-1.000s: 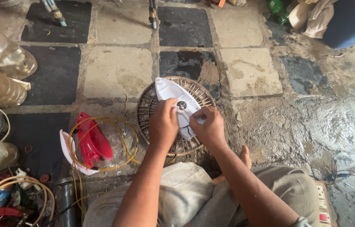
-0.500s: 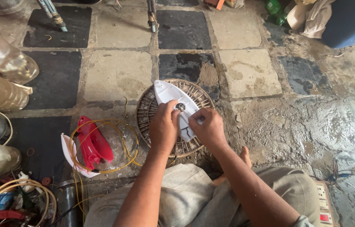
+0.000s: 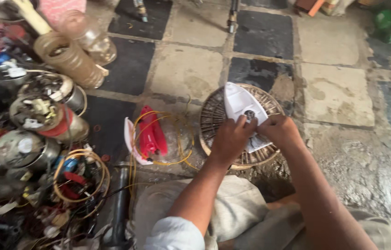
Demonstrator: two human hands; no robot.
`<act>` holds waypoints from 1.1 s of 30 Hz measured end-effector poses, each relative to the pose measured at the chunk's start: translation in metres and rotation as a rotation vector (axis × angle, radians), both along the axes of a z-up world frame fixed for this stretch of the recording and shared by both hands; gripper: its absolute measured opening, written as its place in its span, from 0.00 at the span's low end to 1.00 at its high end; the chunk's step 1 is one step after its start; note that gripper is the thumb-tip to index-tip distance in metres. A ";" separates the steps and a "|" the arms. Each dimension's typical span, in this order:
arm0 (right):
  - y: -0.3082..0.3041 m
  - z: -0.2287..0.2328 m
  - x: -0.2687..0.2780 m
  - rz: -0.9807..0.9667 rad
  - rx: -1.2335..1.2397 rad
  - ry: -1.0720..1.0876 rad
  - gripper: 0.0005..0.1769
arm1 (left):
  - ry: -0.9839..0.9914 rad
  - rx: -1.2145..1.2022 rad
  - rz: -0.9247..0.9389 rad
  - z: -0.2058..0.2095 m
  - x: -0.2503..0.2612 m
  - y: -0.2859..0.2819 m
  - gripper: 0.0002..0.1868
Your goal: The person repairs a clothes iron by dismantling the housing, handling the internal heating components, and stripping wires on the power cord using pliers.
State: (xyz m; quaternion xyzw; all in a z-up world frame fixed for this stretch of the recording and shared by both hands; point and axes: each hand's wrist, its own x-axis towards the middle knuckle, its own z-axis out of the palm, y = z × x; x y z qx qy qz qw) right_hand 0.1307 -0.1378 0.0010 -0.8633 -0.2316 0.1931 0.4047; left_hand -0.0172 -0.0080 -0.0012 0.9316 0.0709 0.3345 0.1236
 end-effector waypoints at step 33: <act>-0.202 0.007 -0.005 -0.247 -0.143 -0.241 0.22 | 0.381 -0.585 0.926 -0.044 -0.144 0.169 0.20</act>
